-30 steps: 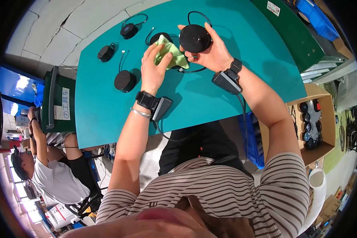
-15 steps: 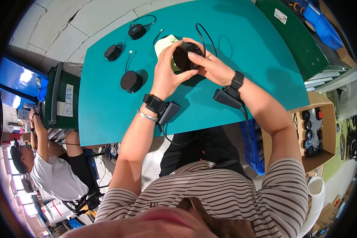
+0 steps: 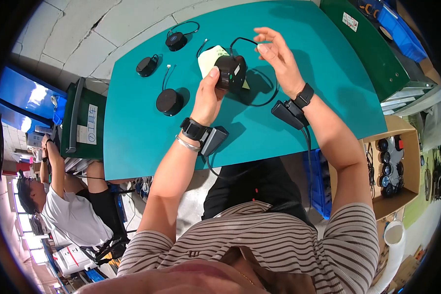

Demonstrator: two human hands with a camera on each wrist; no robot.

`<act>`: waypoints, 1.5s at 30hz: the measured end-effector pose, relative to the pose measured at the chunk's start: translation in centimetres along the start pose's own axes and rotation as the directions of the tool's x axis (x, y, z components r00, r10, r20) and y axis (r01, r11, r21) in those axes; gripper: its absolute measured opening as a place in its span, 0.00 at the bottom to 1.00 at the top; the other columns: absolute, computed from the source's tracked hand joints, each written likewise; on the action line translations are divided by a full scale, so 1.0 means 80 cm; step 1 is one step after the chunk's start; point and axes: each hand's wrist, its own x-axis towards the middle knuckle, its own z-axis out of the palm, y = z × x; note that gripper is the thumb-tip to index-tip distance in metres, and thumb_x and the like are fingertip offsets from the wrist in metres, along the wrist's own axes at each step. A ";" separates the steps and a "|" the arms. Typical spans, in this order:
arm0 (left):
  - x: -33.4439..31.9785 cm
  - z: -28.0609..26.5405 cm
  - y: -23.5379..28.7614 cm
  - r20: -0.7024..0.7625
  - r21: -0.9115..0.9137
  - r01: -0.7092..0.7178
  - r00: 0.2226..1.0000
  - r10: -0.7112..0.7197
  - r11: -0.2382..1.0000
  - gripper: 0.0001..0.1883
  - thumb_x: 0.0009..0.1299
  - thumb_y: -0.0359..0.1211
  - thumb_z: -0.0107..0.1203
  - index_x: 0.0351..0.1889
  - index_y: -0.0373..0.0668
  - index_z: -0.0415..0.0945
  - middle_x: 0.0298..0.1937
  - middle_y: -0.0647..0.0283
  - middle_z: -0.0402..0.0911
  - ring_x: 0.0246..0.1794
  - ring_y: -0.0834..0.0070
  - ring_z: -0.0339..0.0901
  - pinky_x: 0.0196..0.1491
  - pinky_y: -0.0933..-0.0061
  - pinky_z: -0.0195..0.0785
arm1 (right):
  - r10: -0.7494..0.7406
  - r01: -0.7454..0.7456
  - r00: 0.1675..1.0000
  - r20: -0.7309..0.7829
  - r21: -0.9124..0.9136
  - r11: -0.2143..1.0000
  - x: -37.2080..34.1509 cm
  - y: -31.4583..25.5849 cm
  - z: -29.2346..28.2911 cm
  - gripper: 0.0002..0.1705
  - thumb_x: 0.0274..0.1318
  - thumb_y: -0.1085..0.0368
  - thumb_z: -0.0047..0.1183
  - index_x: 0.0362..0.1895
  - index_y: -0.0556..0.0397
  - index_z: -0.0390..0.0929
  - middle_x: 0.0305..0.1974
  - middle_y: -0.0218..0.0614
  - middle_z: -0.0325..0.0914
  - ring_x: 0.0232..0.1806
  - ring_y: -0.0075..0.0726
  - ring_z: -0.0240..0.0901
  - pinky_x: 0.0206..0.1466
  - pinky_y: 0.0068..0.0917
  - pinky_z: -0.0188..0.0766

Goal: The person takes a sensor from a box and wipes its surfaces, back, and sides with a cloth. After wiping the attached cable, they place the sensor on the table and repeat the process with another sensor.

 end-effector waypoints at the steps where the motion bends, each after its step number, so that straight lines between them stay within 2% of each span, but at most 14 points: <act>1: -0.001 0.004 -0.001 0.001 0.015 0.007 1.000 -0.007 1.000 0.30 0.74 0.56 0.38 0.56 0.38 0.71 0.49 0.63 0.77 0.46 0.77 0.74 0.49 0.74 0.68 | -0.091 0.090 0.996 -0.008 -0.091 0.992 0.000 -0.004 0.005 0.30 0.64 0.51 0.46 0.67 0.46 0.62 0.58 0.34 0.67 0.58 0.30 0.62 0.59 0.30 0.62; 3: -0.004 0.009 0.001 0.028 -0.032 0.037 0.999 -0.037 0.999 0.29 0.74 0.55 0.39 0.56 0.39 0.71 0.49 0.63 0.77 0.46 0.77 0.74 0.50 0.72 0.68 | -0.183 0.178 0.983 -0.013 -0.181 0.967 -0.003 -0.006 0.009 0.30 0.64 0.51 0.46 0.68 0.45 0.61 0.58 0.35 0.68 0.58 0.31 0.62 0.61 0.31 0.61; 6: -0.006 0.019 0.006 0.018 -0.151 0.083 0.996 -0.082 0.985 0.28 0.75 0.54 0.40 0.57 0.39 0.70 0.49 0.62 0.77 0.47 0.75 0.75 0.50 0.70 0.68 | -0.226 0.263 0.960 0.164 -0.262 0.929 -0.003 -0.001 0.007 0.31 0.64 0.51 0.45 0.69 0.45 0.60 0.58 0.36 0.68 0.59 0.33 0.62 0.64 0.32 0.57; 8: -0.006 0.020 0.007 -0.019 -0.225 0.098 0.994 -0.105 0.969 0.28 0.75 0.53 0.40 0.58 0.39 0.69 0.50 0.61 0.77 0.48 0.75 0.75 0.50 0.69 0.69 | -0.003 0.104 0.946 0.324 -0.297 0.949 -0.004 -0.003 0.003 0.32 0.67 0.54 0.38 0.70 0.54 0.55 0.63 0.41 0.64 0.66 0.37 0.58 0.69 0.32 0.51; 9: -0.005 0.016 0.007 0.006 -0.232 0.095 0.995 -0.096 0.968 0.28 0.75 0.53 0.40 0.59 0.40 0.67 0.51 0.61 0.76 0.48 0.74 0.75 0.50 0.68 0.69 | -0.029 0.100 0.959 0.282 -0.240 0.966 -0.005 0.007 0.005 0.32 0.65 0.51 0.43 0.70 0.47 0.58 0.61 0.36 0.68 0.64 0.36 0.60 0.67 0.32 0.55; 12: 0.000 0.005 0.006 0.037 -0.224 0.099 0.995 -0.093 0.970 0.27 0.75 0.52 0.40 0.60 0.40 0.66 0.52 0.60 0.76 0.49 0.72 0.75 0.48 0.68 0.70 | -0.032 0.104 0.946 0.322 -0.208 0.973 -0.012 0.011 0.012 0.34 0.64 0.50 0.45 0.70 0.50 0.57 0.63 0.37 0.65 0.65 0.36 0.61 0.65 0.33 0.58; 13: 0.002 0.004 0.005 0.040 -0.270 0.101 0.995 -0.094 0.958 0.27 0.75 0.52 0.40 0.60 0.40 0.66 0.51 0.60 0.76 0.48 0.72 0.75 0.48 0.69 0.70 | -0.011 0.057 0.950 0.312 -0.137 0.989 -0.014 0.024 0.012 0.41 0.58 0.48 0.55 0.70 0.51 0.55 0.65 0.38 0.63 0.63 0.38 0.63 0.63 0.34 0.62; 14: 0.003 0.005 0.006 0.043 -0.316 0.106 0.994 -0.097 0.943 0.27 0.75 0.52 0.40 0.60 0.41 0.66 0.51 0.60 0.76 0.47 0.73 0.75 0.47 0.69 0.71 | -0.012 0.058 0.950 0.312 -0.137 0.989 -0.014 0.023 0.014 0.41 0.58 0.48 0.55 0.70 0.51 0.55 0.65 0.38 0.63 0.63 0.38 0.63 0.63 0.34 0.62; 16: 0.005 0.009 0.006 0.041 -0.321 0.105 0.994 -0.097 0.941 0.27 0.75 0.52 0.40 0.60 0.41 0.65 0.50 0.60 0.76 0.46 0.73 0.75 0.47 0.70 0.71 | -0.031 0.126 0.955 0.296 -0.307 0.943 -0.018 0.019 0.020 0.50 0.49 0.48 0.64 0.71 0.51 0.52 0.65 0.40 0.62 0.63 0.40 0.62 0.63 0.34 0.63; 18: 0.005 0.012 0.006 0.035 -0.331 0.104 0.995 -0.098 0.938 0.26 0.75 0.52 0.42 0.60 0.41 0.65 0.49 0.61 0.76 0.45 0.74 0.75 0.46 0.71 0.71 | 0.009 0.080 0.961 0.276 -0.310 0.947 -0.019 0.018 0.020 0.56 0.42 0.49 0.70 0.71 0.51 0.51 0.65 0.42 0.62 0.63 0.41 0.63 0.61 0.35 0.64; 27: 0.006 -0.001 -0.001 0.065 -0.203 0.093 0.995 -0.081 0.975 0.30 0.71 0.47 0.52 0.64 0.39 0.60 0.51 0.60 0.73 0.51 0.76 0.74 0.52 0.71 0.69 | -0.066 0.155 0.968 0.244 -0.365 0.918 -0.015 0.018 0.021 0.54 0.42 0.52 0.70 0.70 0.54 0.54 0.61 0.46 0.66 0.59 0.41 0.69 0.59 0.36 0.67; 32: 0.003 0.005 0.005 -0.054 -0.081 0.027 0.998 -0.031 0.996 0.30 0.69 0.43 0.56 0.65 0.39 0.59 0.55 0.59 0.72 0.53 0.73 0.73 0.53 0.71 0.69 | 0.139 -0.077 0.964 0.228 -0.261 0.962 -0.017 0.017 0.023 0.48 0.48 0.56 0.67 0.69 0.56 0.56 0.57 0.46 0.70 0.51 0.35 0.75 0.53 0.30 0.73; 38: 0.005 0.003 0.003 -0.107 0.080 -0.104 0.988 0.113 0.991 0.32 0.66 0.38 0.61 0.65 0.41 0.59 0.58 0.59 0.70 0.56 0.72 0.72 0.55 0.68 0.68 | 0.182 -0.159 0.947 0.263 -0.105 0.982 -0.017 0.017 0.027 0.38 0.54 0.66 0.60 0.67 0.57 0.58 0.54 0.43 0.72 0.44 0.31 0.77 0.49 0.27 0.75; 45: 0.004 0.004 0.008 -0.177 0.288 -0.215 0.946 0.272 0.933 0.35 0.62 0.32 0.65 0.64 0.39 0.58 0.59 0.56 0.69 0.55 0.65 0.74 0.54 0.68 0.72 | 0.288 -0.242 0.916 0.279 -0.188 0.952 -0.018 0.013 0.032 0.28 0.59 0.72 0.51 0.64 0.59 0.62 0.47 0.40 0.77 0.31 0.26 0.78 0.40 0.24 0.76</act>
